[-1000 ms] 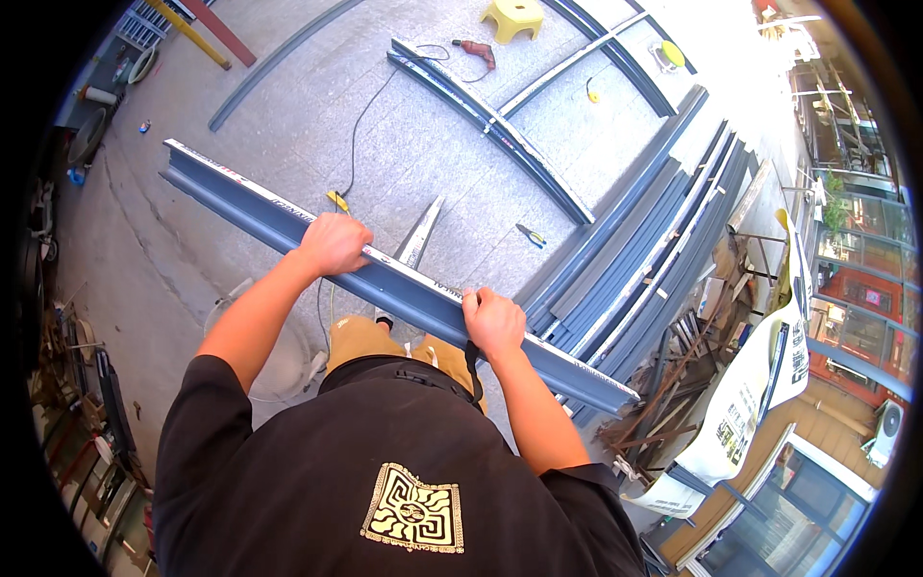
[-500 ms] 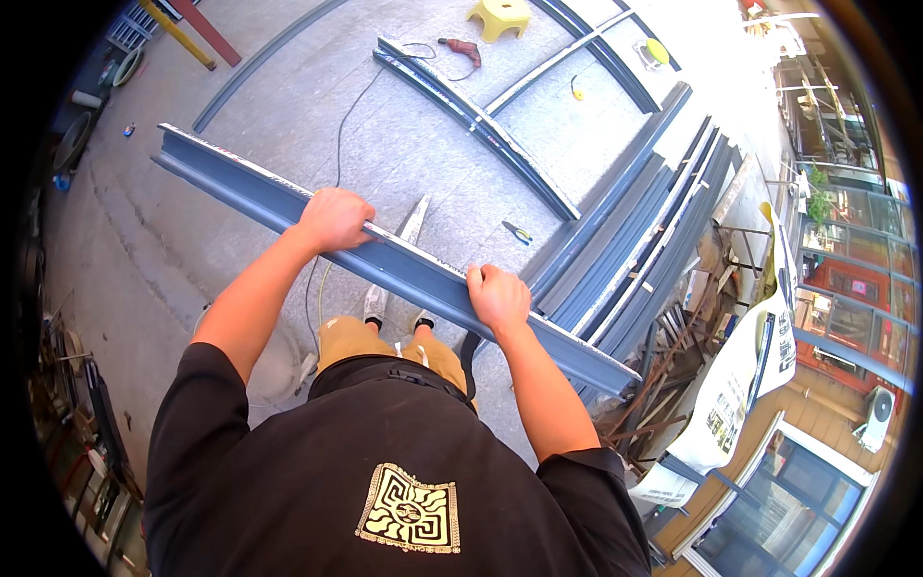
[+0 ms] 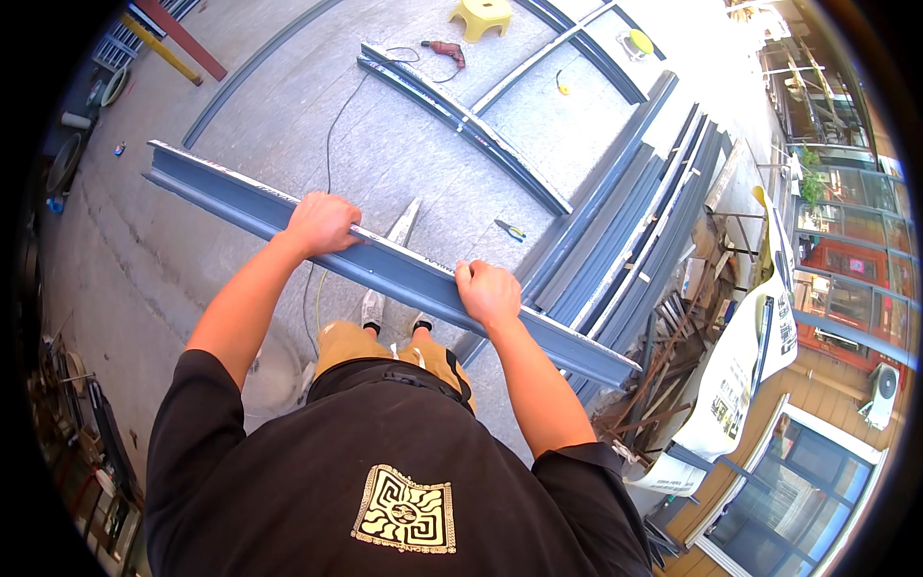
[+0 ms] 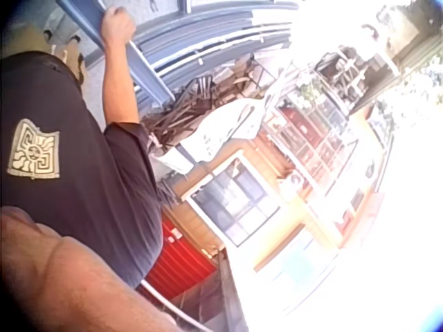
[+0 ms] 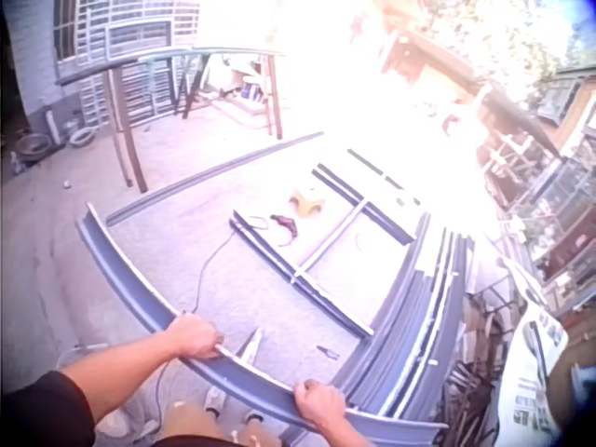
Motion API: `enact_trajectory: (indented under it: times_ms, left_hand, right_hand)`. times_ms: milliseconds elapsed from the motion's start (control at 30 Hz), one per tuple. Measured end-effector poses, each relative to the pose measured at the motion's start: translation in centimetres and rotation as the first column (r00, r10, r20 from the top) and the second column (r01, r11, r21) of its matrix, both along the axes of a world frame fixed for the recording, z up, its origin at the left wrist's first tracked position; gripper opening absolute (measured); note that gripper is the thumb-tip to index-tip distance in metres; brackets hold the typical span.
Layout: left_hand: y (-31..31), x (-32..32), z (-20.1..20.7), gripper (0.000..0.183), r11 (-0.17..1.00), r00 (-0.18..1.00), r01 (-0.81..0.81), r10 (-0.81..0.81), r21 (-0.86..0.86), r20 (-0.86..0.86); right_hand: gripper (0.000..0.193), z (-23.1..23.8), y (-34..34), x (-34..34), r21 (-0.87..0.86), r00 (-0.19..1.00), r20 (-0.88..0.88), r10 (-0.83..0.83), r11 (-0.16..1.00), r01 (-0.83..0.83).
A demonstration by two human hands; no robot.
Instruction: The person handles metal window frame profiles, positioning a horizontal piece against a vertical frame, and then secures a component using a power tool with a yellow casing.
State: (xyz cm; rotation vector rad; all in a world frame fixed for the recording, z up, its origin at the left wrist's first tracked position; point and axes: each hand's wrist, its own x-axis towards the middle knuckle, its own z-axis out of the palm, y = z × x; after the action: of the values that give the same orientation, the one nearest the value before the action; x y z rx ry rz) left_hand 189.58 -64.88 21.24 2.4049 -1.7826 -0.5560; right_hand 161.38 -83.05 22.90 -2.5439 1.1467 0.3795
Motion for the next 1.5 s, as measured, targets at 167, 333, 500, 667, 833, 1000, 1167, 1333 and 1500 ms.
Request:
enact_trajectory:
  times_ms: [167, 333, 500, 667, 833, 1000, 1167, 1333, 1500]
  left_hand:
    - [-1.0, -1.7, 0.2, 0.036, 1.000, 1.000, -0.002, 0.002, -0.007, 0.027]
    - [0.0, -2.1, 1.0, 0.036, 0.999, 0.999, -0.030, 0.029, 0.027, 0.033]
    - [5.0, 0.0, 3.6, 0.036, 0.999, 0.999, -0.026, 0.027, 0.043, -0.022]
    - [9.8, 2.4, 7.1, 0.041, 0.998, 0.999, -0.033, 0.034, 0.044, -0.028]
    - [11.5, 3.2, 6.8, 0.042, 0.998, 0.997, -0.067, 0.067, 0.018, -0.047]
    - [13.4, 2.4, 7.6, 0.034, 0.993, 0.988, -0.103, 0.108, 0.051, -0.110]
    - [15.1, 1.8, 7.1, 0.028, 0.994, 0.986, -0.108, 0.111, 0.026, -0.126]
    - [15.2, 1.5, 0.4, 0.027, 0.992, 0.991, -0.107, 0.112, 0.070, -0.077]
    - [13.4, 0.8, -2.6, 0.028, 0.990, 0.990, -0.135, 0.136, 0.030, -0.044]
  right_hand:
    - [0.055, 0.3, -1.4, -1.3, 0.019, 1.000, 0.001, 0.021, 1.000, -0.021]
    - [0.055, 0.9, -0.7, -1.3, 0.004, 0.999, 0.006, 0.039, 0.999, -0.039]
    - [0.054, 3.3, 4.2, 0.4, -0.006, 0.999, -0.048, 0.016, 1.000, -0.016]
    - [0.054, 7.1, 9.3, 2.7, -0.033, 1.000, -0.015, 0.023, 0.999, -0.023]
    - [0.053, 7.8, 9.8, 4.2, -0.047, 0.997, -0.028, 0.075, 0.996, -0.076]
    - [0.052, 9.6, 11.6, 4.0, -0.072, 0.993, -0.057, 0.101, 0.992, -0.105]
    - [0.051, 8.9, 12.6, 3.4, -0.092, 0.992, -0.069, 0.106, 0.989, -0.112]
    - [0.050, 2.2, 11.5, 4.2, -0.071, 0.990, -0.038, 0.139, 0.987, -0.141]
    - [0.050, -0.1, 9.4, 3.9, -0.023, 0.983, -0.038, 0.177, 0.984, -0.178]
